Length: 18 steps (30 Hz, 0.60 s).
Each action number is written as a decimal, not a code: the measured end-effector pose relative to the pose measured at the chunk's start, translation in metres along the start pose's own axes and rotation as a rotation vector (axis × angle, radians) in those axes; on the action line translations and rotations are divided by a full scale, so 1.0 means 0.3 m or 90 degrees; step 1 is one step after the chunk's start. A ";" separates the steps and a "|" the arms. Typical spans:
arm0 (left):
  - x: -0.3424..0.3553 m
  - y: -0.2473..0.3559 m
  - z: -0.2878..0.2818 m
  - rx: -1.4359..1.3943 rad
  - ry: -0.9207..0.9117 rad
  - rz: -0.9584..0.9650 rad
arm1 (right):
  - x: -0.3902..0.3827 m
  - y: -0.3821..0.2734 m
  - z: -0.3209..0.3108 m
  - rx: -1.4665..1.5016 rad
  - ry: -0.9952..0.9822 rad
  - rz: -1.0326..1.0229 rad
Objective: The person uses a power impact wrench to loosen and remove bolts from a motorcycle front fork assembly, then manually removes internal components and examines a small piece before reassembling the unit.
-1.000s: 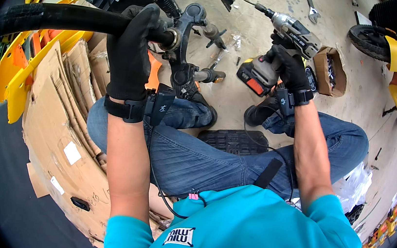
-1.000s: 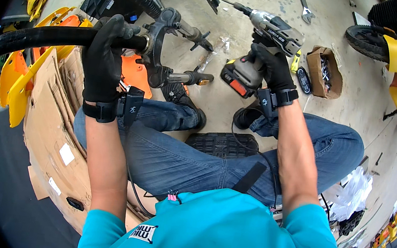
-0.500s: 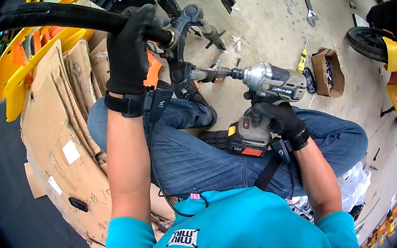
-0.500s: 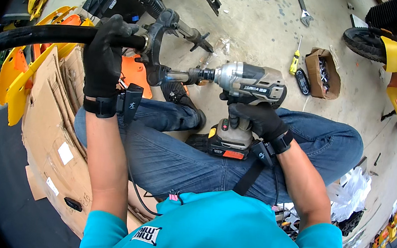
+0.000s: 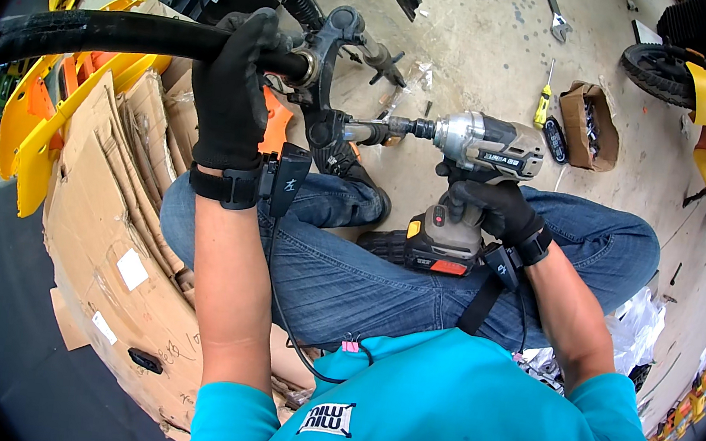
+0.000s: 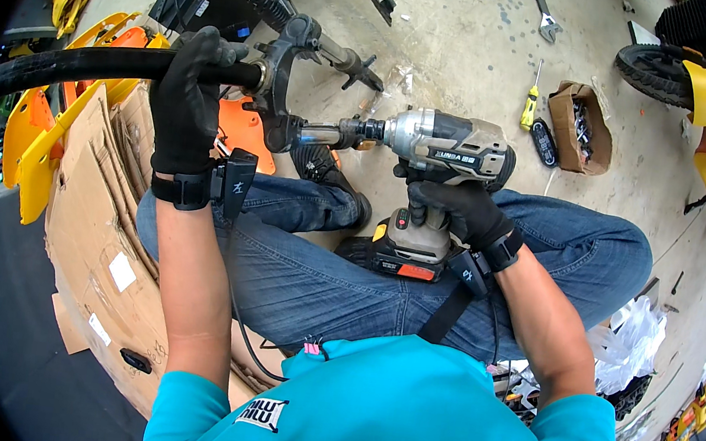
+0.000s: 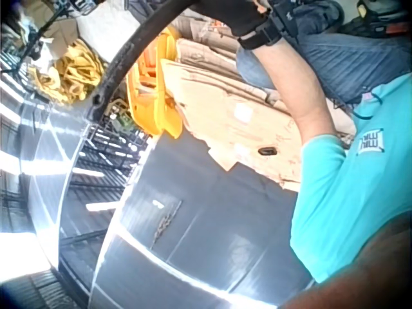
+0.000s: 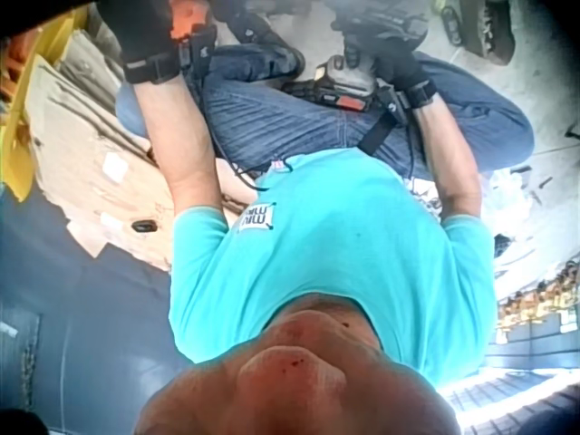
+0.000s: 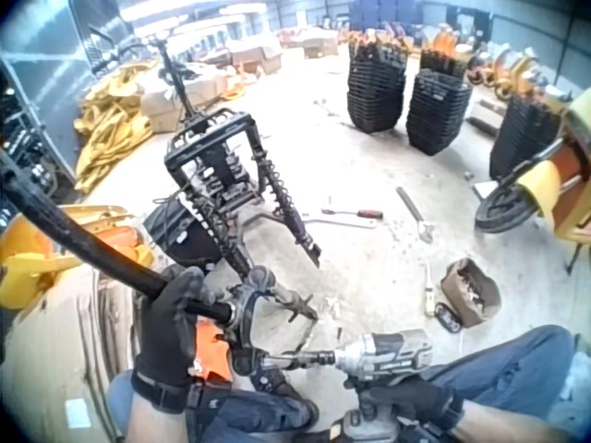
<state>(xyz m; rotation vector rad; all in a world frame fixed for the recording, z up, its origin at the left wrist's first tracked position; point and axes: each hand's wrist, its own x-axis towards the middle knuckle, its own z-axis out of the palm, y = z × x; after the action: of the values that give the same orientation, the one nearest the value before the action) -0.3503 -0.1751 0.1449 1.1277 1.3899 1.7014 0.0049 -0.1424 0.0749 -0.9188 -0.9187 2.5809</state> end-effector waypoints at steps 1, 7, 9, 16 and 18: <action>-0.004 -0.004 -0.005 0.004 -0.013 0.014 | 0.001 0.001 0.000 0.002 -0.001 -0.002; -0.001 -0.005 -0.015 0.027 -0.039 0.023 | 0.003 0.008 0.000 0.021 0.021 -0.019; -0.005 -0.010 -0.018 0.042 -0.038 0.033 | 0.005 0.004 0.009 0.020 0.024 -0.018; -0.001 -0.014 -0.030 0.044 -0.094 0.071 | 0.015 0.019 -0.001 -0.020 -0.020 0.005; -0.003 -0.014 -0.031 0.048 -0.084 0.063 | 0.013 0.022 -0.002 -0.076 -0.005 0.006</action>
<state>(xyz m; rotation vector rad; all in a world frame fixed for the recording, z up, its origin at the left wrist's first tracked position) -0.3586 -0.1787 0.1401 1.3454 1.3445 1.6217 0.0020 -0.1456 0.0684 -0.9462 -1.0824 2.5621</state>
